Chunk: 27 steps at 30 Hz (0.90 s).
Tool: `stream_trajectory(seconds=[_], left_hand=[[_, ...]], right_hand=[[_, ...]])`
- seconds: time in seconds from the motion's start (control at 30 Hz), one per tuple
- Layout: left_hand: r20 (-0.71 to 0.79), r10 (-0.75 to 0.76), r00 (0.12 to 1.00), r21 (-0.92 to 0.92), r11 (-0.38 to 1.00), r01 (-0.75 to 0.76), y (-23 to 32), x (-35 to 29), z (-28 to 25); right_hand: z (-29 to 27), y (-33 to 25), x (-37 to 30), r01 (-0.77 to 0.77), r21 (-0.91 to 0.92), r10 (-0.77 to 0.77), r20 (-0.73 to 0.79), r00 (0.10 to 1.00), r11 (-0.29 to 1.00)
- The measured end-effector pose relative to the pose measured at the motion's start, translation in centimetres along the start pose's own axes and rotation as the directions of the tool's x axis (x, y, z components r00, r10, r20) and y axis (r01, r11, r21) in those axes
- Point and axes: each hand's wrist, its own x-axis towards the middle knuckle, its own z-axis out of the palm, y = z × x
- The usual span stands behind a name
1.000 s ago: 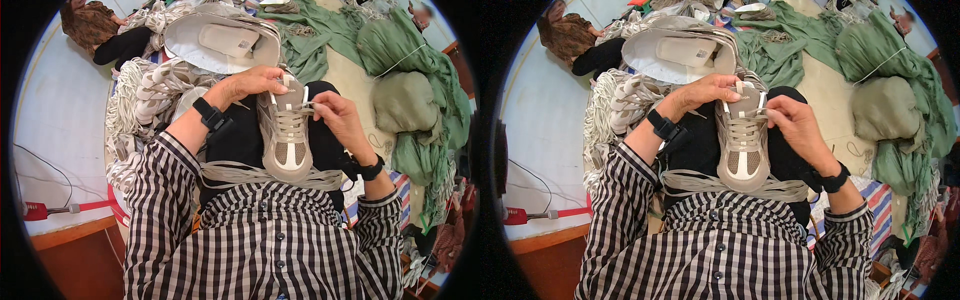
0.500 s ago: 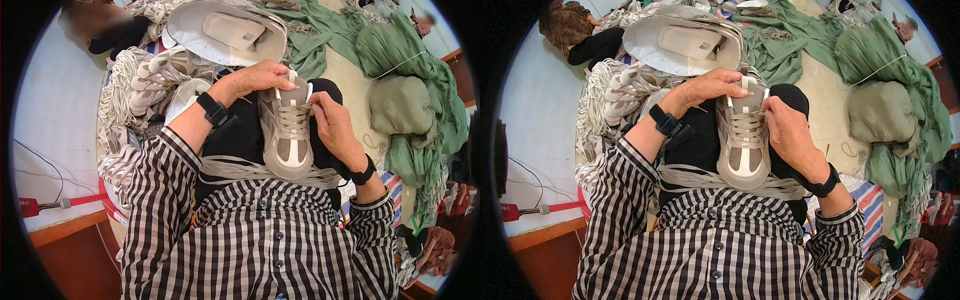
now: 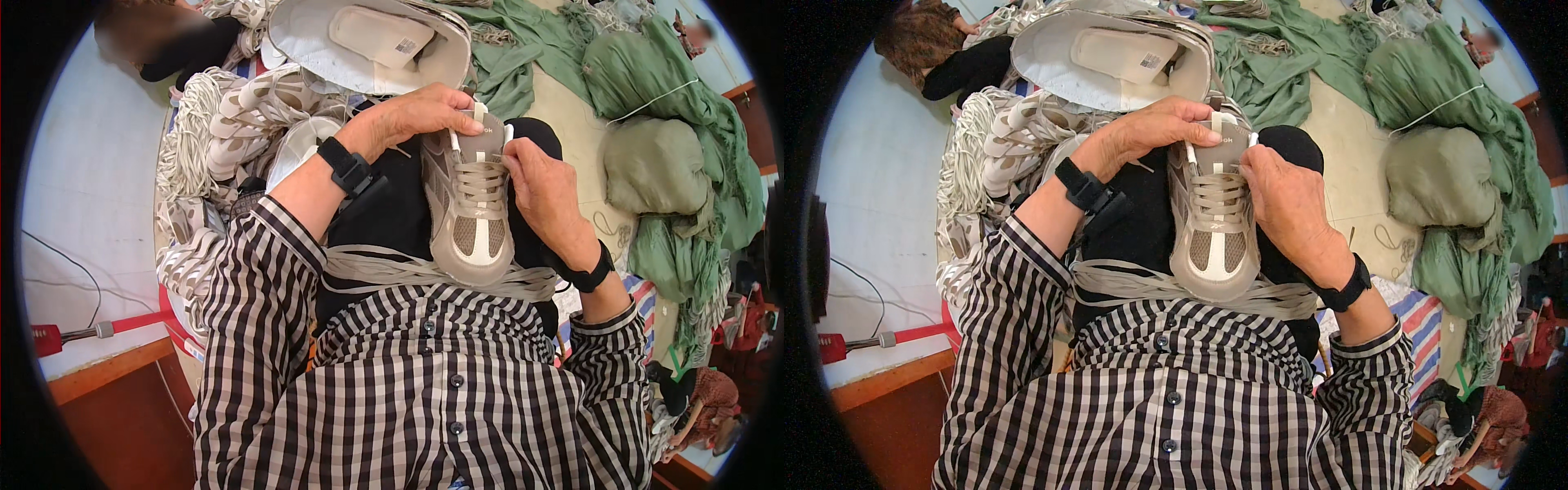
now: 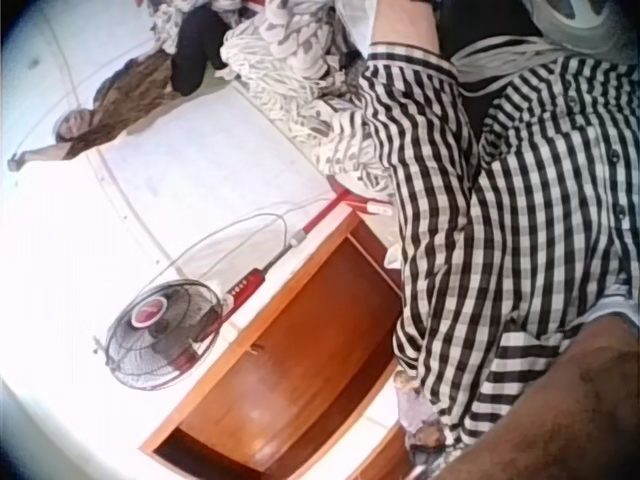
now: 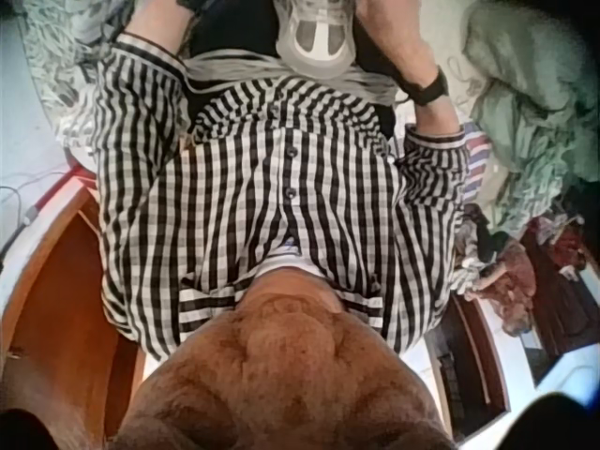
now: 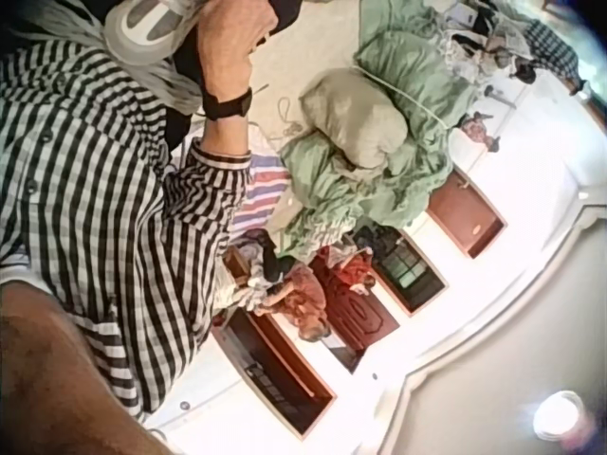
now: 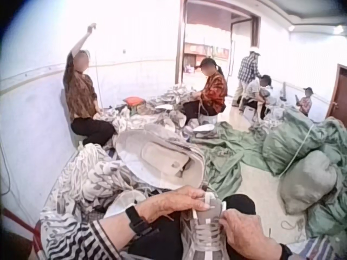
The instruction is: The recorder is lacing and adjusting the laces on a beige and white sneaker in a shoe manufacturing environment.
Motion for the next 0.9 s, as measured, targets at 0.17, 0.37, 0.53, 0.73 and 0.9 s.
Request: stream_trajectory(seconds=[0.17,0.37,0.53,0.73,0.9], left_hand=[[0.003,0.034,0.999,-0.003,0.999,-0.034,0.1,0.0,0.1],[-0.038,-0.004,0.999,0.010,1.000,0.004,-0.4,0.3,0.0],[-0.025,0.013,1.000,-0.006,1.000,-0.013,-0.2,0.5,0.2],[-0.023,0.021,1.000,-0.011,1.000,-0.022,-0.2,0.3,0.3],[-0.048,0.014,0.999,-0.019,1.000,-0.015,-0.7,0.3,0.4]], right_hand=[[0.4,0.1,0.1,0.012,-0.071,-0.008,0.060,0.998,0.997],[-0.2,-0.1,0.9,0.050,0.003,-0.050,0.131,0.990,0.999],[-0.6,0.2,1.7,0.048,0.150,-0.070,0.144,0.987,0.988],[-0.5,-0.7,2.4,0.048,0.126,-0.070,0.179,0.981,0.991],[-1.2,-1.2,1.6,0.096,0.051,-0.101,0.113,0.988,0.994]])
